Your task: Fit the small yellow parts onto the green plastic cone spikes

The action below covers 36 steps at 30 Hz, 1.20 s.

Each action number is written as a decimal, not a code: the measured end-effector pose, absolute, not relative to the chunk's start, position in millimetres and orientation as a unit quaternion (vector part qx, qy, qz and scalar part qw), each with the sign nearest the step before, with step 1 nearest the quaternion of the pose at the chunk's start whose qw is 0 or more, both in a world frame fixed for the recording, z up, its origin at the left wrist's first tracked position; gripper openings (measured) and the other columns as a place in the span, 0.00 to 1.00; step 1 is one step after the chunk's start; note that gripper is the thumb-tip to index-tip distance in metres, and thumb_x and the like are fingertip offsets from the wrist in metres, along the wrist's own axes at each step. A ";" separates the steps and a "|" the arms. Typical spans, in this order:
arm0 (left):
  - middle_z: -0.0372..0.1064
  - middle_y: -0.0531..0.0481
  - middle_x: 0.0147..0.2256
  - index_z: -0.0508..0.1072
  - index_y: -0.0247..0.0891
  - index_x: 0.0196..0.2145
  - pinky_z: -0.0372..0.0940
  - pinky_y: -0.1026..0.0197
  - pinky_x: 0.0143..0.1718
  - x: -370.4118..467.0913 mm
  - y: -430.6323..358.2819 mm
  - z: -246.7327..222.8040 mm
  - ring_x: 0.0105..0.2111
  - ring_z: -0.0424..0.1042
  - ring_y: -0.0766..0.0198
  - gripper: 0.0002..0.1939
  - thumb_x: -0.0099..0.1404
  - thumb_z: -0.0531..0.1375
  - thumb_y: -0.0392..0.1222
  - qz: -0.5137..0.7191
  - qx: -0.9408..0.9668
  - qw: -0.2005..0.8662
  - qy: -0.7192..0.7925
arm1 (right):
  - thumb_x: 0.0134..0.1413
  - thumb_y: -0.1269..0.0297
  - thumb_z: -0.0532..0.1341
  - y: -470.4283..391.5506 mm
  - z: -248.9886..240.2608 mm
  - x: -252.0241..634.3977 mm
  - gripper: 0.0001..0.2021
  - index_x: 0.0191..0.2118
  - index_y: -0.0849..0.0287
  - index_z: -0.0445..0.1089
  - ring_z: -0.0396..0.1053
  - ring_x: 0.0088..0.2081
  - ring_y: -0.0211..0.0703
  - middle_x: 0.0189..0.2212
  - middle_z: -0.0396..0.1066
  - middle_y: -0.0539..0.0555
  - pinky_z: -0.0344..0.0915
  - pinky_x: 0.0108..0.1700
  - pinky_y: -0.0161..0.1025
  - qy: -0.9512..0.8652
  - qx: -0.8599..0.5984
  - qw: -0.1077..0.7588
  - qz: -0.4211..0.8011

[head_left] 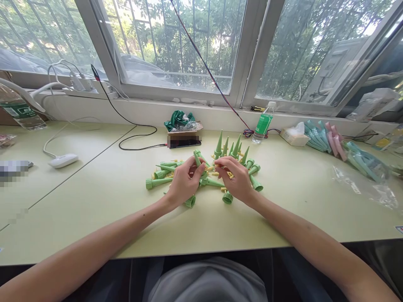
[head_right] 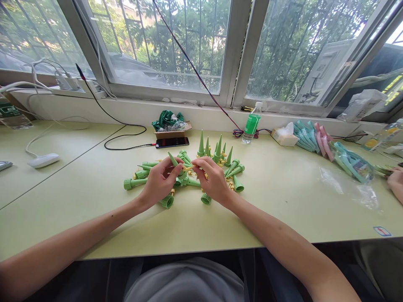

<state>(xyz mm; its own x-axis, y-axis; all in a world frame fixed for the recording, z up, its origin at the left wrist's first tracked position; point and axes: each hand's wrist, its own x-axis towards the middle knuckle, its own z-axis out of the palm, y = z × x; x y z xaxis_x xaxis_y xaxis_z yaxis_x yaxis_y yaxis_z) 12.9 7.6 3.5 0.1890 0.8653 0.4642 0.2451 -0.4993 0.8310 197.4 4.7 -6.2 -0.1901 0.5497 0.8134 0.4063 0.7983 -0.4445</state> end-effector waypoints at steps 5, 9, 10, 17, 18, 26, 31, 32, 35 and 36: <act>0.67 0.52 0.31 0.69 0.38 0.40 0.60 0.68 0.23 13.4 5.9 4.6 0.26 0.67 0.69 0.13 0.68 0.57 0.51 0.497 0.700 0.333 0.390 | 0.66 0.69 0.55 5.2 -8.2 197.2 0.08 0.45 0.56 0.71 0.70 0.32 0.36 0.41 0.70 0.55 0.74 0.31 0.34 -0.775 -0.308 0.545 0.089; 0.68 0.52 0.31 0.68 0.38 0.40 0.59 0.69 0.23 13.8 5.1 4.9 0.25 0.67 0.70 0.12 0.68 0.57 0.51 0.501 0.699 0.334 0.385 | 0.65 0.69 0.56 6.8 -11.6 197.3 0.07 0.46 0.56 0.70 0.70 0.30 0.34 0.41 0.70 0.55 0.73 0.30 0.32 -0.777 -0.297 0.544 0.109; 0.68 0.51 0.31 0.68 0.38 0.40 0.59 0.69 0.23 13.9 5.0 4.9 0.26 0.67 0.70 0.12 0.68 0.57 0.50 0.501 0.700 0.333 0.385 | 0.65 0.70 0.57 7.0 -12.0 197.2 0.07 0.46 0.56 0.70 0.69 0.30 0.34 0.41 0.70 0.55 0.73 0.30 0.32 -0.778 -0.293 0.544 0.112; 0.68 0.52 0.30 0.69 0.37 0.40 0.60 0.69 0.23 13.4 5.0 3.5 0.26 0.67 0.70 0.11 0.69 0.57 0.48 0.498 0.716 0.314 0.376 | 0.65 0.71 0.58 7.5 -10.1 197.0 0.06 0.44 0.57 0.70 0.72 0.35 0.38 0.40 0.71 0.56 0.73 0.36 0.36 -0.789 -0.286 0.537 0.088; 0.68 0.52 0.30 0.69 0.37 0.40 0.60 0.69 0.23 13.3 5.2 3.2 0.25 0.67 0.70 0.11 0.69 0.57 0.48 0.499 0.718 0.310 0.373 | 0.65 0.71 0.58 7.4 -9.8 197.0 0.06 0.44 0.57 0.70 0.72 0.36 0.38 0.40 0.71 0.56 0.73 0.37 0.36 -0.792 -0.284 0.534 0.084; 0.70 0.52 0.32 0.69 0.37 0.38 0.62 0.69 0.24 13.9 6.0 1.3 0.25 0.68 0.70 0.09 0.69 0.57 0.46 0.499 0.734 0.285 0.363 | 0.66 0.68 0.56 6.9 -8.8 195.9 0.06 0.44 0.56 0.70 0.71 0.37 0.40 0.38 0.72 0.55 0.72 0.40 0.38 -0.800 -0.286 0.524 0.056; 0.70 0.52 0.31 0.70 0.37 0.39 0.63 0.69 0.25 13.4 6.0 0.9 0.26 0.68 0.71 0.09 0.69 0.57 0.45 0.495 0.739 0.281 0.361 | 0.66 0.69 0.57 7.2 -9.1 195.9 0.06 0.44 0.56 0.70 0.72 0.38 0.40 0.38 0.73 0.55 0.72 0.40 0.37 -0.801 -0.282 0.525 0.057; 0.70 0.52 0.31 0.70 0.37 0.39 0.63 0.69 0.25 13.3 6.0 0.8 0.26 0.68 0.71 0.09 0.69 0.57 0.45 0.495 0.739 0.280 0.362 | 0.66 0.69 0.57 7.3 -9.3 196.0 0.06 0.44 0.56 0.70 0.72 0.38 0.40 0.38 0.73 0.55 0.72 0.40 0.38 -0.801 -0.283 0.524 0.059; 0.71 0.52 0.32 0.71 0.37 0.40 0.64 0.69 0.25 13.3 6.3 0.3 0.26 0.69 0.71 0.09 0.69 0.57 0.45 0.497 0.737 0.277 0.364 | 0.66 0.69 0.57 7.3 -9.8 196.2 0.06 0.44 0.56 0.70 0.72 0.37 0.39 0.38 0.73 0.55 0.72 0.40 0.37 -0.802 -0.285 0.522 0.061; 0.71 0.52 0.32 0.71 0.37 0.39 0.64 0.69 0.25 13.4 6.5 0.2 0.26 0.69 0.70 0.09 0.69 0.57 0.45 0.497 0.738 0.276 0.365 | 0.66 0.69 0.57 7.3 -9.9 196.2 0.06 0.44 0.56 0.70 0.72 0.37 0.39 0.38 0.73 0.55 0.72 0.39 0.37 -0.801 -0.287 0.522 0.062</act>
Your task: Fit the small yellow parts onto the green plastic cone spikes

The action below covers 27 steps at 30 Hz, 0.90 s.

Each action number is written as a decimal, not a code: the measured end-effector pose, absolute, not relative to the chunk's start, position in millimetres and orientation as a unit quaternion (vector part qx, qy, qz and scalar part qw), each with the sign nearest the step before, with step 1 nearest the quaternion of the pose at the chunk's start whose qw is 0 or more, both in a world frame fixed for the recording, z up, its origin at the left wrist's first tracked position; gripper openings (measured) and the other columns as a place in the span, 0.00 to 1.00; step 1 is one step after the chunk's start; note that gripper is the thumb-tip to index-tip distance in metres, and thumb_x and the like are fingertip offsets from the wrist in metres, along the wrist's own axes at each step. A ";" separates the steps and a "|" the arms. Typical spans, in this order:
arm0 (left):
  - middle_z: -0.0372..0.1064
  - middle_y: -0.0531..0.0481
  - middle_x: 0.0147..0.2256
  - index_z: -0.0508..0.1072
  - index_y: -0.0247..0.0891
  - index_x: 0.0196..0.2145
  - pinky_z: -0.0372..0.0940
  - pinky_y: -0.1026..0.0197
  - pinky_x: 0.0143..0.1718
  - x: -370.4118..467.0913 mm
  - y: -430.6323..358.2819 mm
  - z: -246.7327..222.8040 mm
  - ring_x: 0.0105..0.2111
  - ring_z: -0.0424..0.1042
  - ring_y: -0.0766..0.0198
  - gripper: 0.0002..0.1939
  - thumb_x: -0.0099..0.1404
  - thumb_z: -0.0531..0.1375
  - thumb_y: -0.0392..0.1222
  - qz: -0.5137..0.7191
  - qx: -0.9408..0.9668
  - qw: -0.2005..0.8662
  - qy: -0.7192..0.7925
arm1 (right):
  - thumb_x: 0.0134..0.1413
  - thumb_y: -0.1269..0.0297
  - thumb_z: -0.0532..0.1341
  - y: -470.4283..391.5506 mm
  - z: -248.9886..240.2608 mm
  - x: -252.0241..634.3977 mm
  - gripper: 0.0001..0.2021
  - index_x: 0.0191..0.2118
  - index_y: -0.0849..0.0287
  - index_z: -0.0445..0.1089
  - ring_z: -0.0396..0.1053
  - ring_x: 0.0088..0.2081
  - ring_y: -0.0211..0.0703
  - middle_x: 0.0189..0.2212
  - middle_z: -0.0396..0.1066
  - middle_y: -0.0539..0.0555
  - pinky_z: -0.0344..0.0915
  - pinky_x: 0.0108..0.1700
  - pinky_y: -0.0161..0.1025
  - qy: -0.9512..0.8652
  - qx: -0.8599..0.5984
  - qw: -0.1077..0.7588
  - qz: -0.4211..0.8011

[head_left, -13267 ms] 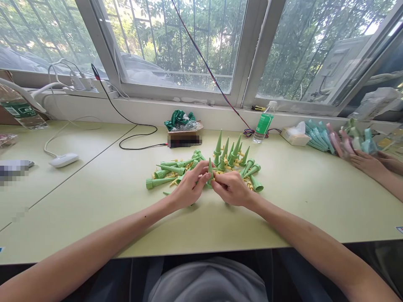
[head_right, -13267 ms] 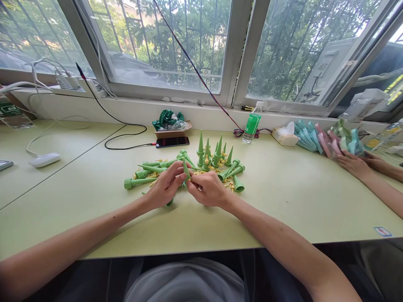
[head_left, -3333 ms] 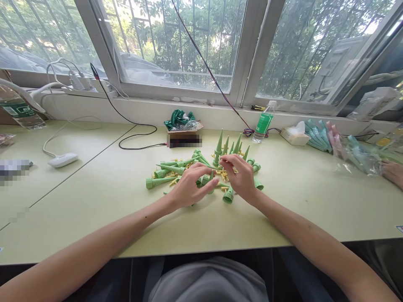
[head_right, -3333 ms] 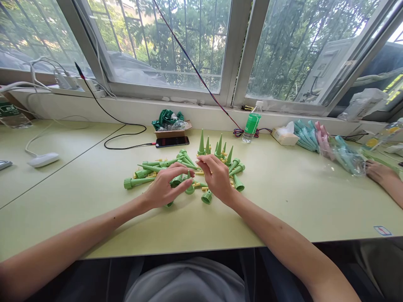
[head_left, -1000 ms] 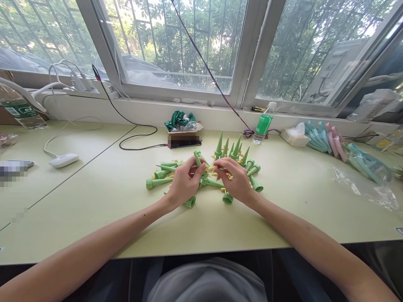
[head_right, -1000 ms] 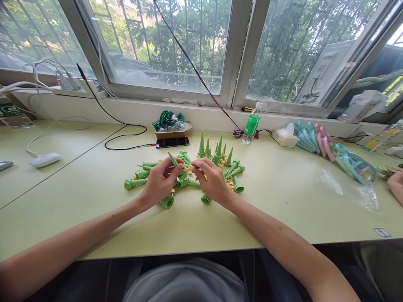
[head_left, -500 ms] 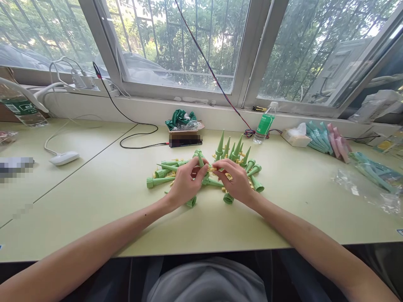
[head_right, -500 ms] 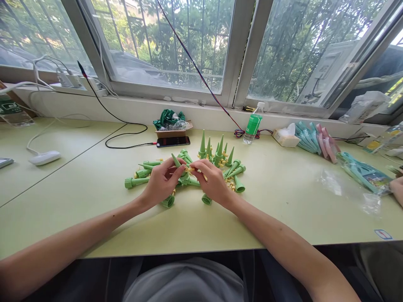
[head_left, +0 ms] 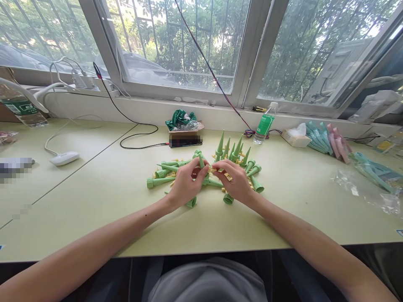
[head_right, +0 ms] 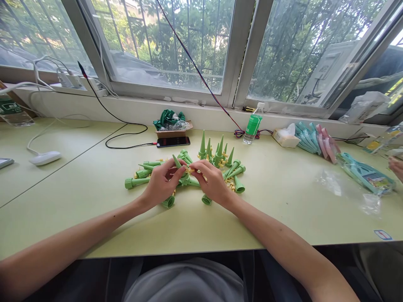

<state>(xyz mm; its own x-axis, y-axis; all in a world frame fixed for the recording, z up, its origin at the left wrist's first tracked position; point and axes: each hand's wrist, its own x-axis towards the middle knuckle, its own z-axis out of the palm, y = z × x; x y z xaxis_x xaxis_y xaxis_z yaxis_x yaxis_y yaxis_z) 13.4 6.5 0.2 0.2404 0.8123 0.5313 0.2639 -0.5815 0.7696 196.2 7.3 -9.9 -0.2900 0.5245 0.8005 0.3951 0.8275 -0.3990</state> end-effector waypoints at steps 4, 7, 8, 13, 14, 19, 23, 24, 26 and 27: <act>0.71 0.51 0.32 0.70 0.37 0.39 0.64 0.69 0.24 13.5 7.0 -0.1 0.26 0.69 0.70 0.09 0.69 0.57 0.46 0.496 0.740 0.273 0.364 | 0.66 0.67 0.57 6.9 -9.4 196.1 0.05 0.43 0.56 0.70 0.72 0.34 0.39 0.36 0.72 0.54 0.71 0.38 0.37 -0.798 -0.299 0.520 0.061; 0.71 0.50 0.32 0.70 0.37 0.39 0.64 0.69 0.24 12.9 6.9 -0.5 0.25 0.69 0.70 0.09 0.69 0.57 0.46 0.495 0.743 0.271 0.361 | 0.66 0.67 0.58 6.6 -8.6 196.2 0.05 0.43 0.56 0.70 0.71 0.34 0.39 0.35 0.72 0.54 0.69 0.37 0.37 -0.798 -0.303 0.518 0.053; 0.72 0.50 0.33 0.70 0.37 0.39 0.64 0.69 0.24 12.7 6.8 -0.7 0.25 0.69 0.70 0.09 0.69 0.57 0.46 0.495 0.744 0.268 0.359 | 0.66 0.67 0.58 6.5 -8.3 196.2 0.05 0.43 0.56 0.70 0.71 0.34 0.39 0.34 0.72 0.54 0.69 0.37 0.36 -0.798 -0.303 0.518 0.050; 0.71 0.51 0.31 0.70 0.37 0.36 0.65 0.68 0.25 12.3 6.0 -1.4 0.25 0.69 0.69 0.08 0.69 0.57 0.44 0.492 0.762 0.232 0.351 | 0.66 0.67 0.57 6.7 -7.7 196.8 0.06 0.43 0.57 0.71 0.70 0.32 0.38 0.32 0.72 0.53 0.67 0.35 0.35 -0.799 -0.303 0.516 0.056; 0.71 0.51 0.31 0.70 0.37 0.36 0.65 0.68 0.25 12.4 5.9 -1.6 0.25 0.69 0.69 0.08 0.69 0.57 0.44 0.491 0.766 0.226 0.349 | 0.66 0.67 0.57 6.9 -7.7 196.9 0.06 0.43 0.58 0.71 0.70 0.32 0.38 0.31 0.72 0.53 0.67 0.35 0.35 -0.800 -0.305 0.513 0.059; 0.71 0.52 0.30 0.71 0.38 0.38 0.64 0.69 0.24 12.7 5.4 -2.3 0.24 0.67 0.71 0.07 0.69 0.57 0.43 0.489 0.768 0.213 0.354 | 0.69 0.64 0.53 7.8 -7.9 197.5 0.09 0.42 0.58 0.71 0.69 0.29 0.38 0.29 0.72 0.52 0.65 0.34 0.35 -0.805 -0.324 0.493 0.066; 0.72 0.51 0.32 0.71 0.37 0.38 0.64 0.69 0.24 12.6 5.6 -1.1 0.24 0.67 0.71 0.08 0.69 0.57 0.45 0.493 0.755 0.229 0.366 | 0.68 0.62 0.55 7.3 -8.0 197.9 0.09 0.42 0.58 0.71 0.69 0.31 0.38 0.31 0.72 0.52 0.65 0.34 0.34 -0.806 -0.336 0.482 0.072; 0.71 0.51 0.32 0.71 0.37 0.39 0.64 0.69 0.24 12.6 5.8 -0.6 0.24 0.67 0.71 0.08 0.69 0.57 0.45 0.495 0.751 0.235 0.369 | 0.67 0.62 0.57 7.1 -7.9 198.0 0.08 0.42 0.58 0.71 0.69 0.31 0.38 0.32 0.72 0.53 0.65 0.34 0.34 -0.806 -0.336 0.481 0.075; 0.70 0.52 0.31 0.70 0.37 0.39 0.63 0.68 0.24 12.7 6.3 0.2 0.24 0.67 0.71 0.09 0.69 0.57 0.45 0.497 0.744 0.246 0.373 | 0.65 0.62 0.58 7.0 -7.6 198.0 0.07 0.43 0.58 0.70 0.70 0.32 0.39 0.33 0.71 0.53 0.66 0.35 0.35 -0.809 -0.331 0.479 0.078; 0.70 0.52 0.30 0.70 0.37 0.39 0.63 0.68 0.24 12.7 6.5 0.4 0.24 0.66 0.71 0.09 0.69 0.57 0.46 0.497 0.742 0.250 0.374 | 0.65 0.62 0.58 7.0 -7.5 198.0 0.07 0.43 0.58 0.70 0.70 0.33 0.39 0.34 0.71 0.53 0.66 0.35 0.35 -0.812 -0.328 0.476 0.079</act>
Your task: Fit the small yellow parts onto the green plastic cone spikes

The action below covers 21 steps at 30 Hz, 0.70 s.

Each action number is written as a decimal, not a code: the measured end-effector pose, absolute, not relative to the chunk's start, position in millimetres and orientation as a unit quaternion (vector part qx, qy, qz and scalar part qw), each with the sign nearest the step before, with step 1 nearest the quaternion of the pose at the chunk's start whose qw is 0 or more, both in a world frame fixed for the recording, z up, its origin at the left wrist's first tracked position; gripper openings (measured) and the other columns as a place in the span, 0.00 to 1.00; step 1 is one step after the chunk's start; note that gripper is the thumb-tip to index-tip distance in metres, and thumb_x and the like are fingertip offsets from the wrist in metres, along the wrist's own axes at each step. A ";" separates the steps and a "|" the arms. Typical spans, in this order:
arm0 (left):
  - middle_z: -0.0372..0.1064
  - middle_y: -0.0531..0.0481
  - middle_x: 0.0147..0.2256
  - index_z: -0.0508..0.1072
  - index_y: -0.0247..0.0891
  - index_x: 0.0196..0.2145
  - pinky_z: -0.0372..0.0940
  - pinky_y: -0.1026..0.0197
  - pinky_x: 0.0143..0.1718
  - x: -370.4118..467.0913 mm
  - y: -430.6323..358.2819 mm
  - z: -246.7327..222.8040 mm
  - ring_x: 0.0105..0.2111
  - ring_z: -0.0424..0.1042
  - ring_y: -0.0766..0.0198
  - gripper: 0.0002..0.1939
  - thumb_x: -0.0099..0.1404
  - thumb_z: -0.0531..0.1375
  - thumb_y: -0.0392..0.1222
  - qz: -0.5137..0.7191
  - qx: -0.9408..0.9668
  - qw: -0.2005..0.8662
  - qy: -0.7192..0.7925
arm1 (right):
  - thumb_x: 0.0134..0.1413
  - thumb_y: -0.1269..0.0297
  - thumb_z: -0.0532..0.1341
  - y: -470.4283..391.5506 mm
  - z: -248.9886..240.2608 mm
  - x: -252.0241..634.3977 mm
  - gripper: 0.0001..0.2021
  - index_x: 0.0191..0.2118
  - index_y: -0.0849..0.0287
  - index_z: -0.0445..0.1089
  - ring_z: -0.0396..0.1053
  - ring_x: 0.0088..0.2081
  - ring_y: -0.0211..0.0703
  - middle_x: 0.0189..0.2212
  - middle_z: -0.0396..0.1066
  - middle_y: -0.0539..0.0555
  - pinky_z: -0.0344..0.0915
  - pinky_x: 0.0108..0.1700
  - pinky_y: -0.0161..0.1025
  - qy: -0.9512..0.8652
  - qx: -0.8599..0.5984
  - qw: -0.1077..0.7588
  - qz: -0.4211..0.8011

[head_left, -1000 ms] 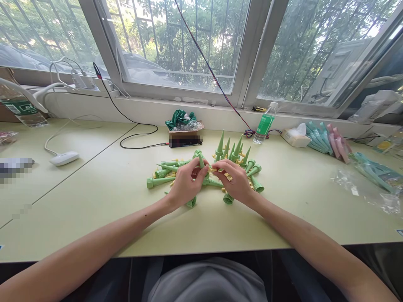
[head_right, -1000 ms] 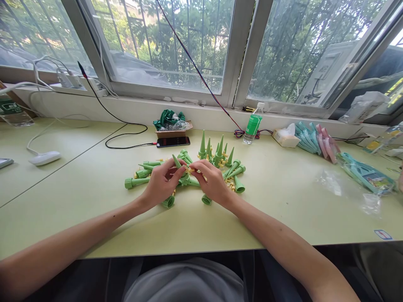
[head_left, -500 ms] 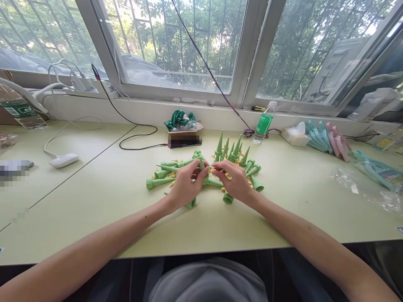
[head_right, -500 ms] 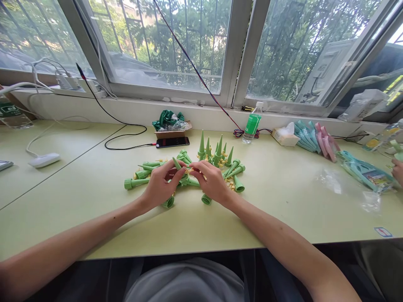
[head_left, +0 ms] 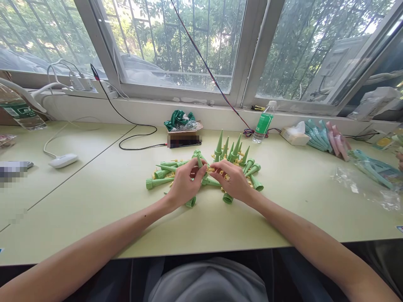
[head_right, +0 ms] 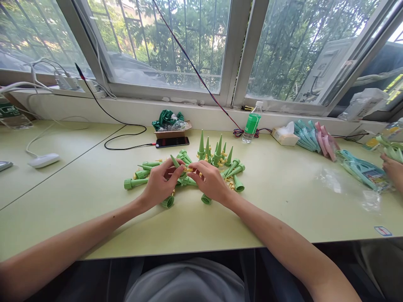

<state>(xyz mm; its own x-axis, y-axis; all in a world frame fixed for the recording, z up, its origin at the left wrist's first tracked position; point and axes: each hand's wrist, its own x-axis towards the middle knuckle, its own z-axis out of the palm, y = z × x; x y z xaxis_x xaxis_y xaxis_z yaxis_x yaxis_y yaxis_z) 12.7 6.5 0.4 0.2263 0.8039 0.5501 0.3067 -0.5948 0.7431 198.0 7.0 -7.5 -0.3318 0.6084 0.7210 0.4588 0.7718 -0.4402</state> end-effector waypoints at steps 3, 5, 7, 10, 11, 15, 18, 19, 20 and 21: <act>0.70 0.52 0.30 0.70 0.38 0.39 0.62 0.68 0.23 12.6 7.1 -0.3 0.23 0.66 0.71 0.09 0.69 0.57 0.46 0.495 0.744 0.248 0.373 | 0.67 0.62 0.57 7.4 -7.6 197.9 0.07 0.42 0.57 0.70 0.68 0.33 0.39 0.34 0.71 0.53 0.66 0.35 0.36 -0.818 -0.328 0.467 0.075; 0.71 0.51 0.31 0.71 0.38 0.39 0.62 0.68 0.23 12.4 7.1 -1.3 0.23 0.65 0.71 0.09 0.69 0.57 0.46 0.494 0.750 0.234 0.373 | 0.67 0.61 0.56 8.0 -8.2 197.8 0.08 0.41 0.58 0.70 0.67 0.32 0.39 0.32 0.70 0.53 0.65 0.36 0.36 -0.818 -0.329 0.465 0.074; 0.72 0.51 0.32 0.71 0.37 0.38 0.62 0.67 0.23 12.2 6.7 -2.1 0.23 0.65 0.71 0.09 0.69 0.57 0.45 0.492 0.757 0.212 0.374 | 0.68 0.60 0.55 8.7 -9.3 197.8 0.09 0.39 0.58 0.69 0.67 0.32 0.39 0.31 0.70 0.53 0.64 0.35 0.35 -0.818 -0.332 0.464 0.079; 0.73 0.50 0.33 0.71 0.37 0.37 0.63 0.66 0.26 12.0 5.3 -2.2 0.24 0.65 0.70 0.08 0.69 0.56 0.45 0.482 0.773 0.182 0.370 | 0.68 0.58 0.54 9.7 -11.0 198.4 0.13 0.35 0.58 0.68 0.65 0.29 0.39 0.28 0.69 0.52 0.62 0.33 0.35 -0.817 -0.347 0.451 0.091; 0.73 0.50 0.33 0.71 0.37 0.37 0.64 0.65 0.27 12.0 4.8 -2.0 0.25 0.66 0.69 0.08 0.69 0.56 0.44 0.478 0.778 0.177 0.367 | 0.69 0.57 0.53 10.0 -11.3 198.7 0.14 0.33 0.59 0.68 0.64 0.28 0.38 0.27 0.68 0.52 0.60 0.32 0.34 -0.818 -0.352 0.445 0.095; 0.73 0.50 0.33 0.70 0.37 0.36 0.64 0.65 0.27 12.2 3.8 -1.0 0.25 0.66 0.69 0.08 0.70 0.56 0.44 0.470 0.786 0.166 0.367 | 0.69 0.56 0.52 10.2 -11.1 199.8 0.19 0.28 0.59 0.65 0.58 0.24 0.35 0.22 0.64 0.49 0.56 0.29 0.34 -0.822 -0.364 0.426 0.104; 0.72 0.51 0.31 0.70 0.37 0.36 0.62 0.65 0.25 12.4 4.6 -1.0 0.23 0.64 0.70 0.09 0.69 0.56 0.44 0.472 0.783 0.164 0.370 | 0.69 0.56 0.51 9.4 -9.9 199.9 0.18 0.29 0.59 0.66 0.59 0.24 0.35 0.22 0.65 0.49 0.56 0.29 0.34 -0.821 -0.372 0.418 0.112; 0.72 0.51 0.31 0.70 0.37 0.36 0.62 0.66 0.25 12.5 5.0 -1.2 0.23 0.64 0.70 0.09 0.69 0.56 0.44 0.473 0.781 0.167 0.372 | 0.69 0.56 0.52 9.1 -9.8 199.8 0.17 0.31 0.59 0.67 0.61 0.25 0.36 0.24 0.66 0.49 0.58 0.30 0.34 -0.819 -0.373 0.420 0.115; 0.72 0.51 0.31 0.70 0.37 0.36 0.62 0.66 0.25 12.5 5.4 -1.5 0.23 0.65 0.70 0.09 0.69 0.56 0.45 0.475 0.778 0.171 0.374 | 0.69 0.57 0.53 8.9 -9.8 199.7 0.14 0.34 0.59 0.68 0.63 0.26 0.36 0.26 0.68 0.50 0.59 0.30 0.33 -0.818 -0.372 0.423 0.118; 0.72 0.51 0.31 0.70 0.37 0.36 0.63 0.66 0.25 12.5 5.8 -1.7 0.23 0.65 0.70 0.09 0.69 0.56 0.45 0.476 0.775 0.176 0.377 | 0.68 0.57 0.55 8.9 -10.0 199.6 0.12 0.37 0.59 0.69 0.65 0.28 0.36 0.28 0.69 0.51 0.61 0.31 0.33 -0.816 -0.369 0.429 0.119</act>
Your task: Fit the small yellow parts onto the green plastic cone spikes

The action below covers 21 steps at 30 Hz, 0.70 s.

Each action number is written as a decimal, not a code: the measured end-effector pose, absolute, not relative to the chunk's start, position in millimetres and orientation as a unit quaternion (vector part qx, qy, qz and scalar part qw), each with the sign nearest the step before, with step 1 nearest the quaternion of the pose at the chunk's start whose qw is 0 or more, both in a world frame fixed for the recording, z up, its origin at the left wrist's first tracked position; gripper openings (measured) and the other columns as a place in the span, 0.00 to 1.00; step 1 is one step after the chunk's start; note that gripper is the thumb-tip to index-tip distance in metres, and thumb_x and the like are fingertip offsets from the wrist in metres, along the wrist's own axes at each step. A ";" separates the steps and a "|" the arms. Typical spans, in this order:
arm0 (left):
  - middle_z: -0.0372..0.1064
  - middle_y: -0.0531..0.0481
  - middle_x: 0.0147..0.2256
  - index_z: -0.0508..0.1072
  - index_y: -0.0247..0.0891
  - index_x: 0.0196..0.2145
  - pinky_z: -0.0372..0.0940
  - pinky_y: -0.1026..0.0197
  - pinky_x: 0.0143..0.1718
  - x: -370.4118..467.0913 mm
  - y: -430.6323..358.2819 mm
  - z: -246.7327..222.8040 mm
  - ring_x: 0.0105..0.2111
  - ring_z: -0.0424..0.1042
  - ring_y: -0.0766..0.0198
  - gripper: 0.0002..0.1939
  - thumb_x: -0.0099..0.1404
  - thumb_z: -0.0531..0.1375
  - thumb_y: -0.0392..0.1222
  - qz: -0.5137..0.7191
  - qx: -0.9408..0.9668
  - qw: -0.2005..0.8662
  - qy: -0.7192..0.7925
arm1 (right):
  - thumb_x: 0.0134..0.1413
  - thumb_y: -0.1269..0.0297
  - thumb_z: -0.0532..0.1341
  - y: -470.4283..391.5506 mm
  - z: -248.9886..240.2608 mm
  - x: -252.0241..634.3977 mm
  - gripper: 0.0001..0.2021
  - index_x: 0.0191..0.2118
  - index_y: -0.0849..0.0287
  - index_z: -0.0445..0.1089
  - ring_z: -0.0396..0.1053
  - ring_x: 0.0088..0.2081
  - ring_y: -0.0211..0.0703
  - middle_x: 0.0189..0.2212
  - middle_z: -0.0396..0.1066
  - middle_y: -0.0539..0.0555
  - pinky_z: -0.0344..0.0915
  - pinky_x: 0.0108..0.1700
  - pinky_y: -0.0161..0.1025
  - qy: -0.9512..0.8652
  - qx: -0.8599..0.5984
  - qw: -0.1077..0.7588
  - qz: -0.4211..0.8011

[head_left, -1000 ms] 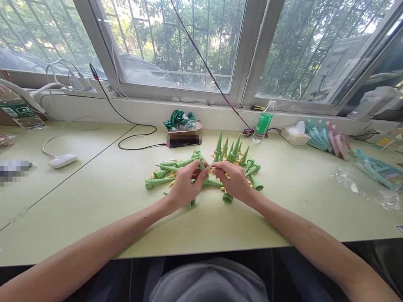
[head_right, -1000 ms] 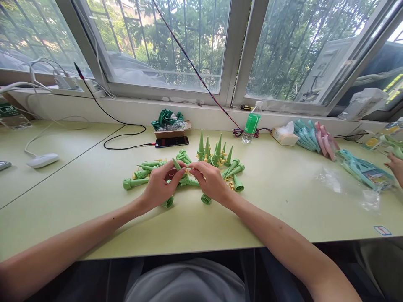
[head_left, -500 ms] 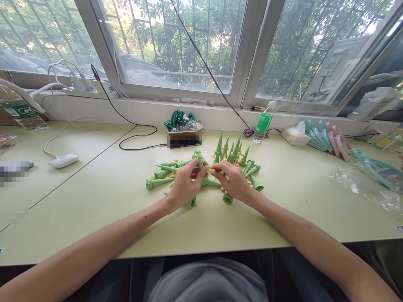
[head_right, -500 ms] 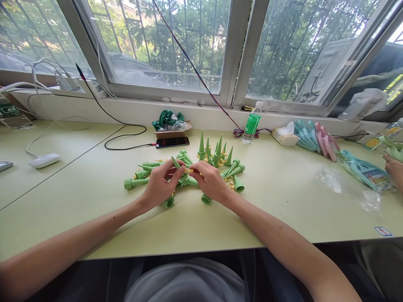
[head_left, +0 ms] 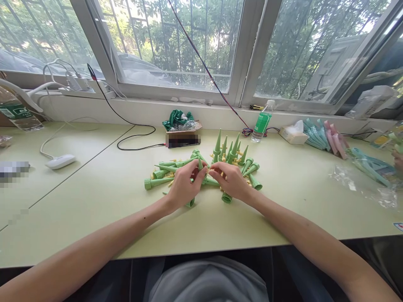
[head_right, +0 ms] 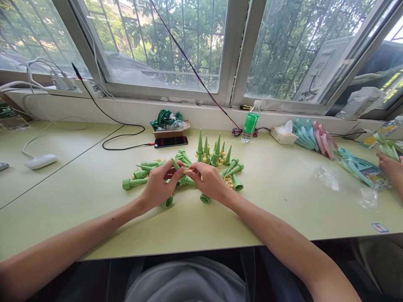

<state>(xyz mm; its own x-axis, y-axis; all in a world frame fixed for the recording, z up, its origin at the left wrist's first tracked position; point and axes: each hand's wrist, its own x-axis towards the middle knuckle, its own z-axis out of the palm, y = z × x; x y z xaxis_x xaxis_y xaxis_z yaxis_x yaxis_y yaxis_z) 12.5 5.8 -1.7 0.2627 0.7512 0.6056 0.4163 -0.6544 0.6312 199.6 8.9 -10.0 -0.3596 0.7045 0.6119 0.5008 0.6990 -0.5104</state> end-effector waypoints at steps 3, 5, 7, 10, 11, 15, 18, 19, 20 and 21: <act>0.73 0.50 0.32 0.70 0.37 0.36 0.63 0.66 0.25 12.6 6.6 -2.5 0.24 0.67 0.69 0.09 0.69 0.56 0.46 0.481 0.768 0.189 0.379 | 0.65 0.60 0.58 9.7 -12.0 199.4 0.07 0.41 0.58 0.68 0.68 0.31 0.38 0.33 0.71 0.53 0.64 0.33 0.34 -0.817 -0.350 0.445 0.109; 0.73 0.50 0.32 0.70 0.37 0.37 0.63 0.66 0.24 12.7 6.8 -2.7 0.24 0.67 0.69 0.09 0.69 0.56 0.46 0.480 0.768 0.189 0.380 | 0.65 0.61 0.58 10.5 -13.4 199.3 0.06 0.40 0.58 0.67 0.68 0.32 0.38 0.33 0.71 0.53 0.65 0.33 0.34 -0.820 -0.338 0.449 0.104; 0.73 0.50 0.32 0.71 0.37 0.37 0.62 0.66 0.24 12.7 6.7 -2.4 0.24 0.67 0.69 0.10 0.70 0.56 0.46 0.476 0.772 0.179 0.381 | 0.66 0.61 0.57 11.0 -14.1 199.2 0.07 0.39 0.58 0.68 0.68 0.31 0.39 0.32 0.71 0.53 0.65 0.33 0.35 -0.821 -0.337 0.449 0.101; 0.73 0.50 0.31 0.71 0.37 0.37 0.63 0.65 0.25 12.4 6.2 -1.9 0.24 0.66 0.69 0.10 0.70 0.55 0.45 0.468 0.782 0.160 0.379 | 0.67 0.60 0.56 10.6 -13.1 199.0 0.09 0.38 0.58 0.68 0.67 0.29 0.39 0.29 0.70 0.52 0.64 0.32 0.35 -0.820 -0.347 0.443 0.105; 0.73 0.50 0.32 0.71 0.37 0.37 0.63 0.64 0.26 12.3 6.1 -1.9 0.24 0.66 0.69 0.10 0.70 0.55 0.45 0.466 0.785 0.156 0.377 | 0.67 0.60 0.56 10.4 -12.4 199.0 0.10 0.37 0.58 0.68 0.66 0.29 0.38 0.28 0.70 0.52 0.63 0.32 0.35 -0.820 -0.349 0.440 0.109; 0.73 0.51 0.32 0.70 0.38 0.36 0.63 0.65 0.27 11.7 5.7 -2.4 0.24 0.65 0.69 0.09 0.70 0.55 0.44 0.461 0.790 0.153 0.374 | 0.68 0.58 0.54 9.5 -10.4 199.2 0.13 0.33 0.59 0.67 0.62 0.25 0.36 0.25 0.67 0.50 0.59 0.30 0.34 -0.823 -0.360 0.423 0.119; 0.72 0.51 0.31 0.70 0.38 0.35 0.62 0.65 0.26 11.6 5.6 -3.1 0.23 0.64 0.69 0.09 0.70 0.55 0.44 0.457 0.793 0.155 0.373 | 0.69 0.56 0.53 9.8 -10.8 199.8 0.17 0.30 0.59 0.66 0.57 0.23 0.35 0.22 0.64 0.48 0.56 0.28 0.33 -0.825 -0.363 0.415 0.123; 0.73 0.50 0.32 0.70 0.38 0.35 0.62 0.65 0.26 11.6 5.6 -3.2 0.23 0.65 0.69 0.09 0.70 0.55 0.44 0.455 0.794 0.157 0.372 | 0.69 0.55 0.52 10.0 -11.1 200.0 0.18 0.29 0.59 0.65 0.56 0.23 0.35 0.21 0.63 0.48 0.55 0.28 0.33 -0.826 -0.364 0.413 0.124; 0.73 0.50 0.33 0.69 0.38 0.35 0.62 0.65 0.26 11.6 5.6 -3.4 0.23 0.65 0.69 0.09 0.70 0.55 0.44 0.456 0.794 0.158 0.370 | 0.69 0.54 0.51 10.3 -11.5 200.1 0.20 0.27 0.59 0.63 0.55 0.23 0.34 0.21 0.61 0.47 0.54 0.27 0.33 -0.826 -0.365 0.411 0.123; 0.73 0.49 0.33 0.69 0.38 0.35 0.63 0.65 0.26 11.6 5.6 -3.5 0.23 0.66 0.69 0.09 0.70 0.55 0.44 0.457 0.794 0.159 0.369 | 0.69 0.54 0.51 10.4 -11.7 200.2 0.21 0.26 0.59 0.62 0.54 0.23 0.34 0.20 0.60 0.47 0.53 0.27 0.33 -0.827 -0.366 0.409 0.122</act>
<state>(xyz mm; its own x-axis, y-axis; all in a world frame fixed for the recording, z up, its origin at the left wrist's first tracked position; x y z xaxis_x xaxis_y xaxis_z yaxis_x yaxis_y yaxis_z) 11.6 5.6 -3.5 0.3112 0.7307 0.6076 0.4398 -0.6775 0.5896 200.2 10.4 -11.7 -0.3972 0.7045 0.5882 0.5054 0.7029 -0.5005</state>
